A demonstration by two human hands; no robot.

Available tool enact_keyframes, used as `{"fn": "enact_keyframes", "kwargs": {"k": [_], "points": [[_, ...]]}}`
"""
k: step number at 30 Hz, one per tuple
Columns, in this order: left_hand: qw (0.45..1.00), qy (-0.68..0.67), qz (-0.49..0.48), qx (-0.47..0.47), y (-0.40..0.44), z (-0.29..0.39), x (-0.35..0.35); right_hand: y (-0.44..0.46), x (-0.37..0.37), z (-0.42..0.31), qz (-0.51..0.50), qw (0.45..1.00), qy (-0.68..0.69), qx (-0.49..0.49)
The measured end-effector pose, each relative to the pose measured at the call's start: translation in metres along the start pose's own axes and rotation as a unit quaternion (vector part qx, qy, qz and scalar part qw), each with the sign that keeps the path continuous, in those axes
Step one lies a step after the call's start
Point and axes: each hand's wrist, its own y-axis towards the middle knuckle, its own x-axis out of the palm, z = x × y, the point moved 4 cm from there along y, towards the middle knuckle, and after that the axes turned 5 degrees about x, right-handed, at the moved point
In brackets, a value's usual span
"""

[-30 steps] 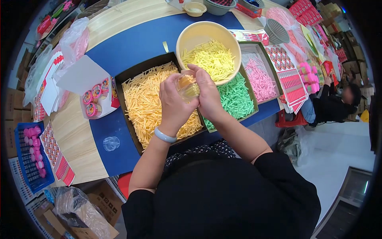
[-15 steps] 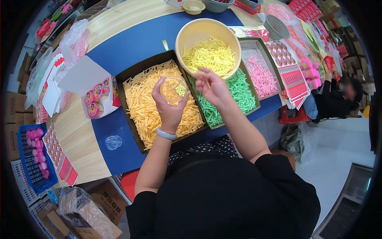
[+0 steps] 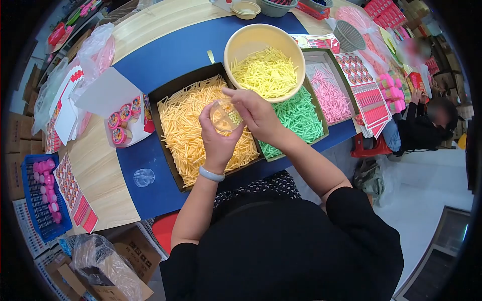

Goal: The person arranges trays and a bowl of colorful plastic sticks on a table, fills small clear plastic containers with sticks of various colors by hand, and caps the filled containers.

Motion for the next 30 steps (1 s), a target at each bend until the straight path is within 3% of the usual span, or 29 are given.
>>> {"fn": "enact_keyframes", "kwargs": {"k": [1,5,8,10,12,13,15,17,18,22,23,25,28,30], "points": [[1.0,-0.003,-0.006,0.002,-0.002,-0.002,0.0,-0.003,0.0,0.002,0.005,1.0,-0.003,0.003],[0.998,0.056,-0.04,0.008,-0.014,-0.034,0.006,-0.027,0.005,0.011,-0.045,0.94,-0.322,-0.104],[0.996,0.041,-0.062,-0.053,-0.035,-0.072,0.017,-0.045,-0.015,0.042,-0.038,0.963,-0.266,-0.022],[0.979,0.158,-0.081,-0.096,-0.05,-0.096,0.021,-0.059,-0.058,0.08,0.013,0.941,-0.315,0.121],[0.981,0.115,-0.088,-0.129,-0.067,-0.12,0.029,-0.079,-0.122,0.129,0.058,0.932,-0.262,0.243],[0.981,0.114,-0.097,-0.127,-0.069,-0.116,0.032,-0.1,-0.154,0.166,0.104,0.911,-0.286,0.277],[0.973,0.17,-0.113,-0.111,-0.071,-0.108,0.041,-0.142,-0.214,0.225,0.093,0.861,-0.32,0.385],[0.97,0.179,-0.123,-0.111,-0.071,-0.107,0.047,-0.18,-0.259,0.27,0.13,0.812,-0.4,0.404],[0.969,0.18,-0.13,-0.11,-0.072,-0.108,0.049,-0.188,-0.276,0.285,0.133,0.809,-0.398,0.411],[0.965,0.205,-0.115,-0.115,-0.074,-0.106,0.059,-0.196,-0.331,0.331,0.174,0.713,-0.379,0.564],[0.965,0.208,-0.107,-0.121,-0.074,-0.104,0.061,-0.187,-0.335,0.341,0.173,0.715,-0.376,0.563],[0.963,0.216,-0.089,-0.132,-0.074,-0.1,0.065,-0.178,-0.337,0.359,0.24,0.6,-0.342,0.682],[0.961,0.217,-0.076,-0.152,-0.079,-0.098,0.07,-0.147,-0.319,0.359,0.222,0.576,-0.391,0.683],[0.961,0.209,-0.066,-0.168,-0.078,-0.098,0.073,-0.129,-0.304,0.364,0.121,0.625,-0.367,0.678]]}}
